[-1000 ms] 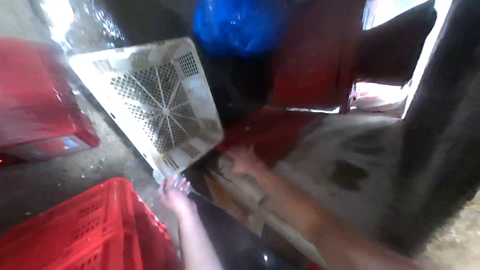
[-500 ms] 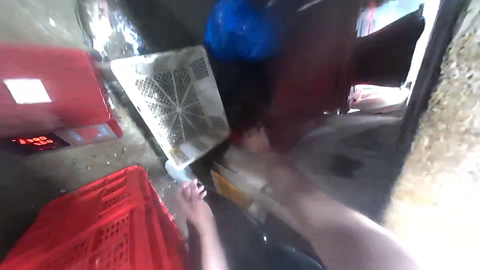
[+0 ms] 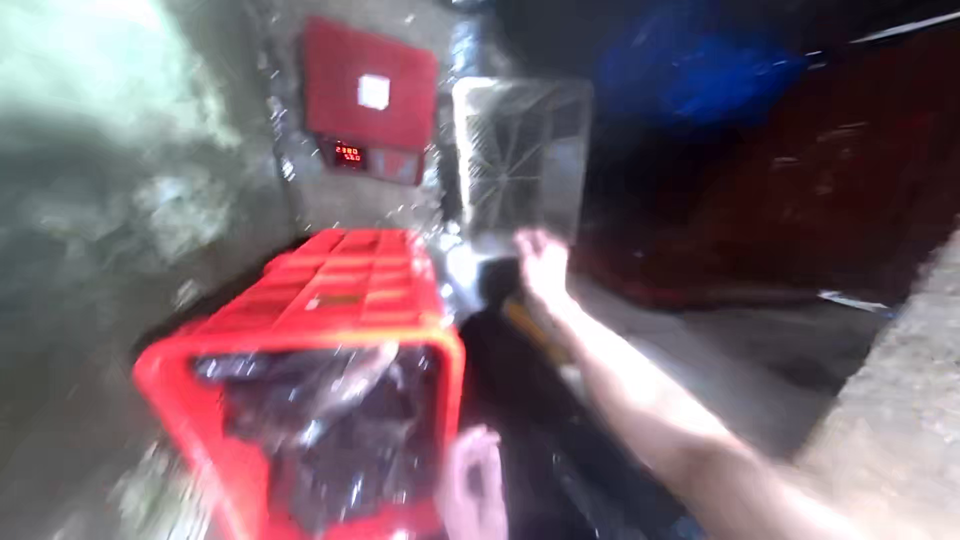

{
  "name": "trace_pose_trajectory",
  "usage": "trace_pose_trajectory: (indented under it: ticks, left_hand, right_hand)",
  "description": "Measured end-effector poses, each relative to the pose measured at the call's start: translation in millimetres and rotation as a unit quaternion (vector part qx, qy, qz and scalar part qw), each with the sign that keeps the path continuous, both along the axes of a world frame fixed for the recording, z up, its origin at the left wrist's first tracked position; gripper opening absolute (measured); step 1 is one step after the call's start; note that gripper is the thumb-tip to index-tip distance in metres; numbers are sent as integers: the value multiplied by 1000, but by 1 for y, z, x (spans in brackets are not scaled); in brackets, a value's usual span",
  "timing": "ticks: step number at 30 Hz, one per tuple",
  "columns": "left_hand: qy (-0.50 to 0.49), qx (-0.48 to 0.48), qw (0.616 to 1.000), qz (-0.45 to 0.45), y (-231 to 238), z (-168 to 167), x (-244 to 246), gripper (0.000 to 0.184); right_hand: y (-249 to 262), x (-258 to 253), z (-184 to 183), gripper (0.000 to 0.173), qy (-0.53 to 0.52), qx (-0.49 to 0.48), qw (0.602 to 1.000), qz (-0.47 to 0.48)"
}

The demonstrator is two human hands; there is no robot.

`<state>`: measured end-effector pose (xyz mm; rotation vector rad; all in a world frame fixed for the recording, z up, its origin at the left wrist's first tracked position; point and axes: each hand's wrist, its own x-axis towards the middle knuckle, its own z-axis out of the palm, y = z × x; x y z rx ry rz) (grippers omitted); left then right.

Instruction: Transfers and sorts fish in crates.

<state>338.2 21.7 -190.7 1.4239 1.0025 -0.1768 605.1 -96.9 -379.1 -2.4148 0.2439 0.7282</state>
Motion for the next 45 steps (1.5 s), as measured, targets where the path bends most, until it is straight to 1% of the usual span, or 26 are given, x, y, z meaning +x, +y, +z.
trace_pose_trajectory:
  ticks: [2,3,4,5,6,7,9,11,13,15,17,18,20,21,23,26,28,31,33,35,36,37,39,41,43,45]
  left_hand:
    - [11,92,995,25,34,26,-57,29]
    - [11,137,990,43,52,27,-79,30]
    - [9,177,982,60,70,23,-101,31]
    - [11,212,975,70,85,23,-127,32]
    - [12,240,968,75,100,22,-151,33]
    - [12,263,962,70,116,17,-170,36]
    - [12,297,953,61,144,5,-188,39]
    - [26,341,939,35,171,-7,-181,43]
    - [39,376,925,-32,201,-17,-154,47]
    - [25,365,916,-167,234,-28,-114,51]
    - [25,339,882,-327,260,-41,-77,59]
    - [37,334,860,-384,269,-50,-63,68]
    - [81,326,828,-448,280,-64,-47,88]
    - [101,326,819,-461,286,-69,-44,96]
    - [140,311,813,-473,300,-73,-40,111]
    - [167,281,804,-496,306,-76,-38,120]
    - [190,256,807,-497,310,-75,-36,116]
    - [190,258,804,-501,309,-81,-37,100]
    - [210,272,784,-517,304,-73,-36,97]
    - [255,293,756,-526,297,-56,-32,90]
    - [284,297,746,-525,291,-46,-32,82]
    - [311,298,738,-519,285,-36,-35,74]
    - [355,295,742,-487,277,-23,-43,65]
    - [357,282,788,-415,273,-15,-65,65]
    - [333,269,838,-337,261,-1,-83,65]
    - [313,248,876,-271,234,36,-94,68]
  right_hand:
    - [48,-59,66,32,-63,71,995,20]
    - [71,-84,91,27,-139,117,983,36]
    - [90,-105,109,22,-224,179,957,54]
    - [102,-133,126,19,-278,227,930,74]
    - [109,-164,144,19,-294,255,917,90]
    - [116,-189,156,21,-289,260,915,105]
    - [129,-214,167,23,-246,209,932,166]
    - [146,-212,164,31,-198,134,939,247]
    - [163,-197,157,42,-154,74,932,321]
    - [182,-175,156,62,-119,26,921,371]
    - [202,-153,155,79,-88,-15,903,421]
    - [213,-148,154,81,-90,-28,893,440]
    - [228,-152,146,74,-109,-57,874,471]
    - [232,-156,140,70,-115,-67,869,477]
    - [233,-159,128,69,-104,-74,877,464]
    - [230,-159,111,62,-120,-70,888,439]
    - [233,-157,104,66,-96,-72,893,434]
    - [233,-155,100,68,-75,-71,892,441]
    - [232,-155,108,64,-95,-71,878,463]
    - [222,-157,128,54,-149,-61,868,470]
    - [211,-158,143,51,-151,-49,873,462]
    - [196,-159,163,50,-129,-31,889,438]
    - [151,-153,192,49,-81,-1,937,339]
    - [92,-149,206,47,-82,8,976,201]
    - [32,-133,213,44,-90,-10,994,62]
    - [-13,-111,206,45,-68,-24,997,-37]
